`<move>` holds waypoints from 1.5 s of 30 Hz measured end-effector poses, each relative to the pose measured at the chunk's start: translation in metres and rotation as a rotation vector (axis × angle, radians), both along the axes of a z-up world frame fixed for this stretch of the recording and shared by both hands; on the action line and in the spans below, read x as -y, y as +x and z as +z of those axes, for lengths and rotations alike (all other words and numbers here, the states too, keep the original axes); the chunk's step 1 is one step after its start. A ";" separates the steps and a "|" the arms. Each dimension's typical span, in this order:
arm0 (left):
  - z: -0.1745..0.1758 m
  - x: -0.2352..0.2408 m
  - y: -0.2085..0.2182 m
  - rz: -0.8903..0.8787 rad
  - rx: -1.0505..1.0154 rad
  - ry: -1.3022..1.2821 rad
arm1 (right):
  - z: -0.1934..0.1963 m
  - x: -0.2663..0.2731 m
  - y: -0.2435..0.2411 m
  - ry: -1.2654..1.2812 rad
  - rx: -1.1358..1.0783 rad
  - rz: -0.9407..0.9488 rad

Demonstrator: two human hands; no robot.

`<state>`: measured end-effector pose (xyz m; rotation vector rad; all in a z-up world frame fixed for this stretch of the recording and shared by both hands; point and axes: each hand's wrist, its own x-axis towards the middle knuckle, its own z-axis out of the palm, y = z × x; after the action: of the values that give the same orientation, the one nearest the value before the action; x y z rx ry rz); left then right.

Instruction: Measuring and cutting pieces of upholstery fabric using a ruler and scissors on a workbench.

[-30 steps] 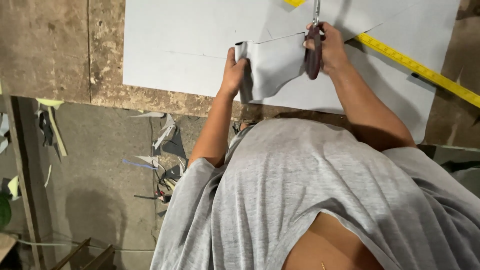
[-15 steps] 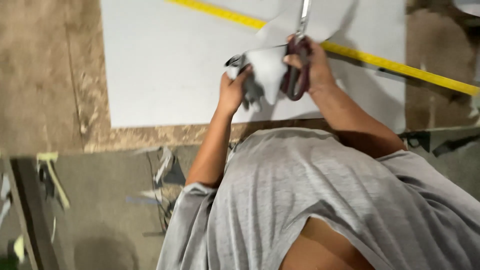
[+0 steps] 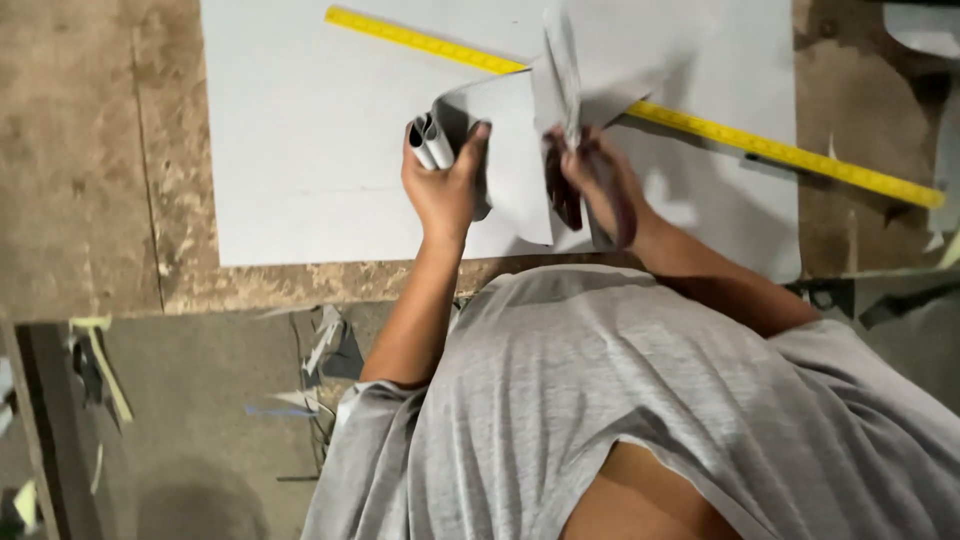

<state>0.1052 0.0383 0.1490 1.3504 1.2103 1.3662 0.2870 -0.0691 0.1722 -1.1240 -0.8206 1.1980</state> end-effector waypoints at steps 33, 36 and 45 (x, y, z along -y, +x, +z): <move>0.113 0.002 -0.037 -0.378 -0.302 0.288 | 0.006 0.030 -0.003 0.176 0.388 0.196; 0.119 -0.002 -0.043 -0.424 -0.444 0.246 | 0.008 0.030 0.003 0.075 0.400 0.219; 0.127 0.003 -0.046 -0.511 -0.550 0.353 | 0.023 0.018 0.019 -0.023 0.439 0.284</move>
<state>0.0588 0.0357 0.2763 2.2078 0.8696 0.8851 0.3060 -0.0871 0.1952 -1.3445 -1.3390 1.2076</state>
